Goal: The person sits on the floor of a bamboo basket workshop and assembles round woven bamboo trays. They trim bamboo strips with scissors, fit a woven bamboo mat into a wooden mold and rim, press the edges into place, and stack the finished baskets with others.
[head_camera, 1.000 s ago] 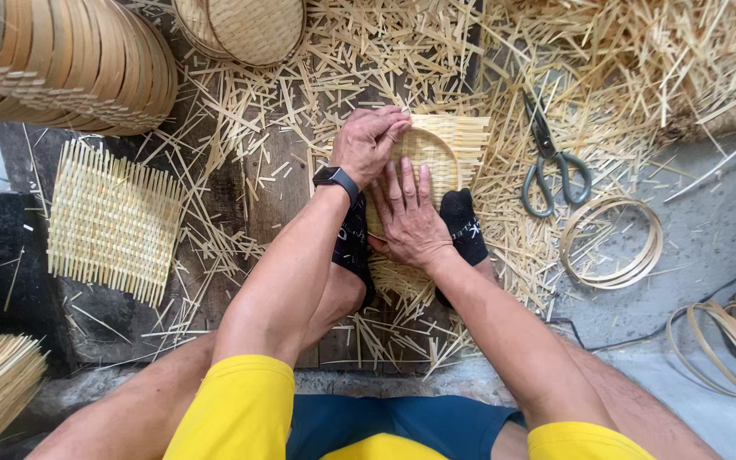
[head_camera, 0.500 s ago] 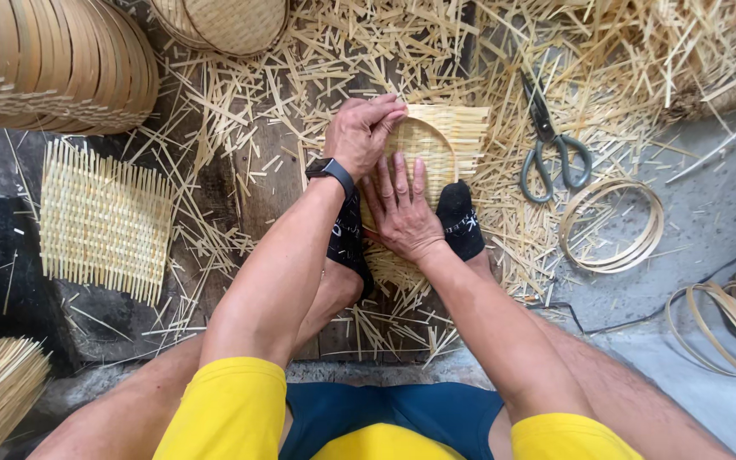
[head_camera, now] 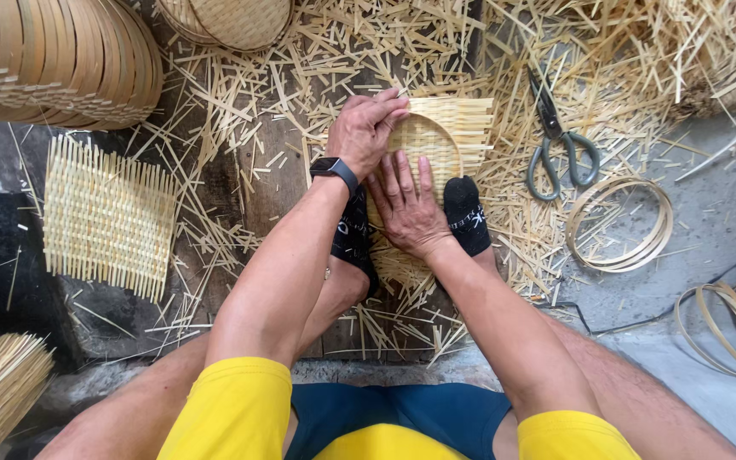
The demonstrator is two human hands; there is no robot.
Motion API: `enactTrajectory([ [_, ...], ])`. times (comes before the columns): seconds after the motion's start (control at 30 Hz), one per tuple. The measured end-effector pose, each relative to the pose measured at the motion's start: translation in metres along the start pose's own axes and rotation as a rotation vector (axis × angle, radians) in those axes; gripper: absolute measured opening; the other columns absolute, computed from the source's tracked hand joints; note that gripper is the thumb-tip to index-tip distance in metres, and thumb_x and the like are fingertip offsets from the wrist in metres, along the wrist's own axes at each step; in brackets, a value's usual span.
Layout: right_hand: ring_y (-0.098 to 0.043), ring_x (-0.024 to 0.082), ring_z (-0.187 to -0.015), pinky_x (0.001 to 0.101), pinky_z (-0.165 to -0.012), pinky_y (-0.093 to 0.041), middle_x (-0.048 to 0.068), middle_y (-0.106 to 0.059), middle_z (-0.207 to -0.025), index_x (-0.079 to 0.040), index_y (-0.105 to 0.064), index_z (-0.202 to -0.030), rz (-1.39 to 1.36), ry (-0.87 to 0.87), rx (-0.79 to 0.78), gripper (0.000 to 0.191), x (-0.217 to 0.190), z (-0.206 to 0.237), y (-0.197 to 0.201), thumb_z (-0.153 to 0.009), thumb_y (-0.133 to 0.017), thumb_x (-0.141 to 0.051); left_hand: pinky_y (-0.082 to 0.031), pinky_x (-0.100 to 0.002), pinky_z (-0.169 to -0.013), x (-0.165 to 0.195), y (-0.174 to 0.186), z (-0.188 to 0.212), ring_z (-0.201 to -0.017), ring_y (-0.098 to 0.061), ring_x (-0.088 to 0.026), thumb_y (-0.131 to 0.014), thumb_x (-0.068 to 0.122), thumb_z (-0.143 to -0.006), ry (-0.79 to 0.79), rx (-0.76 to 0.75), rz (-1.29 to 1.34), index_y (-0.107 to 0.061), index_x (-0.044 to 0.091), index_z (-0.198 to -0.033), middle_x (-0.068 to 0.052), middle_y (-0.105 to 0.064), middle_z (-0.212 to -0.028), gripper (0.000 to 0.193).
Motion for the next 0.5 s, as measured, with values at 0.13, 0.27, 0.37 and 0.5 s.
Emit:
enactTrajectory([
  [0.13,-0.037,0.046,-0.141,0.0635,-0.115,-0.026,0.031,-0.04,-0.148,0.0,-0.049,-0.147,-0.322,-0.047,-0.104,0.082,0.016,-0.006,0.012,-0.078,-0.065,-0.04,-0.049,-0.037,-0.101,0.01,0.008,-0.005,-0.115,-0.062,-0.027,-0.068,0.039,-0.099,-0.036,-0.004,-0.021,-0.081,0.022,-0.113,-0.001,-0.069,-0.127,0.026],
  [0.27,-0.061,0.022,-0.13,0.0411,-0.117,-0.042,0.007,-0.07,-0.131,-0.012,-0.066,-0.131,-0.757,-0.136,0.092,0.032,0.093,-0.02,0.032,-0.101,-0.073,-0.023,-0.051,-0.038,-0.097,0.017,0.013,-0.006,-0.113,-0.061,-0.026,-0.064,0.041,-0.102,-0.054,-0.013,-0.071,-0.08,0.017,-0.108,-0.002,-0.063,-0.121,0.029],
  [0.37,-0.064,0.032,-0.128,0.0394,-0.113,-0.046,0.015,-0.072,-0.13,-0.005,-0.068,-0.134,-0.62,-0.227,0.379,0.039,0.136,-0.038,0.035,-0.1,-0.071,-0.022,-0.054,-0.039,-0.087,0.026,0.014,-0.006,-0.104,-0.064,-0.027,-0.06,0.039,-0.103,-0.088,-0.012,-0.097,-0.076,0.012,-0.105,-0.004,-0.066,-0.113,0.031],
  [0.5,-0.074,0.018,-0.087,0.0302,-0.078,-0.058,0.011,-0.078,-0.101,-0.008,-0.076,-0.117,-1.07,-0.586,0.179,0.021,0.151,-0.033,-0.023,-0.102,-0.069,-0.021,-0.053,-0.038,-0.071,0.011,0.003,-0.008,-0.08,-0.066,-0.023,-0.06,0.039,-0.102,0.128,-0.116,0.009,-0.076,0.012,-0.103,-0.005,-0.069,-0.09,0.032],
])
Point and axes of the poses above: each hand's wrist, its own z-axis away from the middle knuckle, its own y-axis out of the back of the hand, x = y × z, the point moved 9 cm from there along -z, towards the middle knuckle
